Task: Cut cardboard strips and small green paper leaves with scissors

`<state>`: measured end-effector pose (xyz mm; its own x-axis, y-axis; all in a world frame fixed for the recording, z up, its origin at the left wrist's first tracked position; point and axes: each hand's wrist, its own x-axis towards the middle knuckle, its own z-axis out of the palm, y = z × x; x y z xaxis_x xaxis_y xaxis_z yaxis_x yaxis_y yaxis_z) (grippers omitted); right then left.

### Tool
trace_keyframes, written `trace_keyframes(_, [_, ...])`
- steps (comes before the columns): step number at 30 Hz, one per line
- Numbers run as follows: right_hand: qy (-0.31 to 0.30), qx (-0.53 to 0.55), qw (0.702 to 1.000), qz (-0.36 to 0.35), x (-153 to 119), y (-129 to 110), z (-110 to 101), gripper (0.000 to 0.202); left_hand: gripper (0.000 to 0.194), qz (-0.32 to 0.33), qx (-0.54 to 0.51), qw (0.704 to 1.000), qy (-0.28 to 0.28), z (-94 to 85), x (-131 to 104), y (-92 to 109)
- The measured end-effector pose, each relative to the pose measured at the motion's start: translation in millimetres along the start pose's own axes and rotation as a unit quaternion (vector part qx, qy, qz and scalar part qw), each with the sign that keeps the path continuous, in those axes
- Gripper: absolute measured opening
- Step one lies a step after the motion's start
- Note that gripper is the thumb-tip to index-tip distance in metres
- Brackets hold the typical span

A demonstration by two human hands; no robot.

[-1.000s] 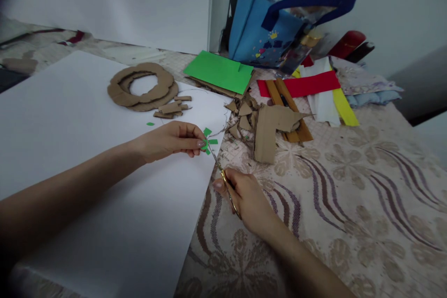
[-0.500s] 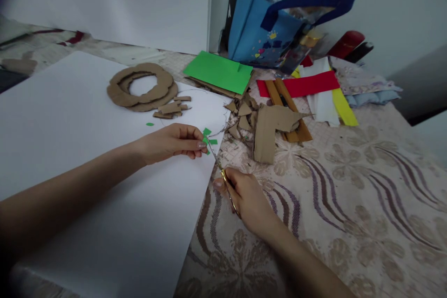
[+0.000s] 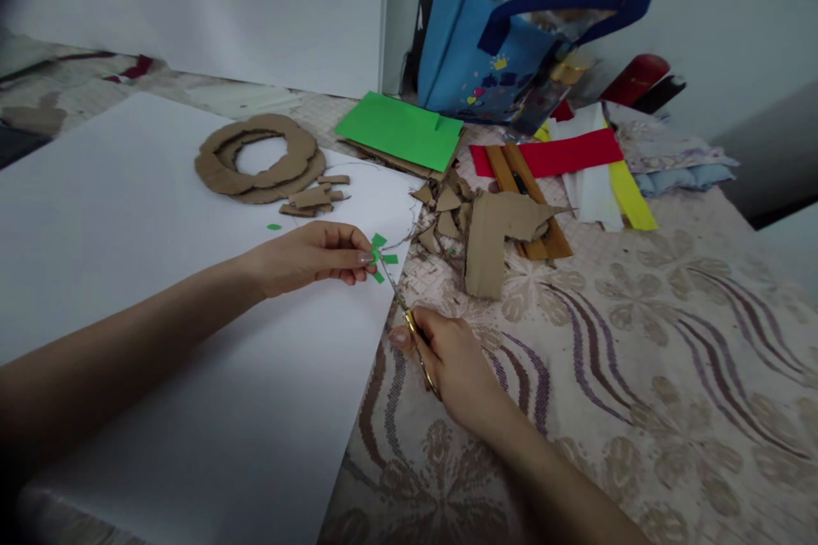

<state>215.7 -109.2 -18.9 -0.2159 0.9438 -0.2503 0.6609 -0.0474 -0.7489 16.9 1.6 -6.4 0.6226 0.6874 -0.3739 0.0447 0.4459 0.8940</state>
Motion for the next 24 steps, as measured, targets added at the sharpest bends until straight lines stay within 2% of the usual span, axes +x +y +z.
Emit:
trace_keyframes(12, [0.005, -0.018, 1.000, -0.002, 0.0, 0.5, -0.3, 0.034, 0.015, -0.008, -0.024, 1.000, 0.004, 2.1, -1.3, -0.9])
trace_keyframes(16, [0.006, -0.024, 1.000, 0.001, 0.1, 1.1, 0.0, 0.033, 0.013, -0.020, -0.015, 1.000, -0.009, 2.6, -0.7, -2.0])
trace_keyframes(24, [-0.005, -0.009, 1.000, 0.010, 0.3, -1.0, -0.3, 0.034, 0.011, -0.010, -0.017, 1.000, 0.003, 1.5, -1.3, 0.5])
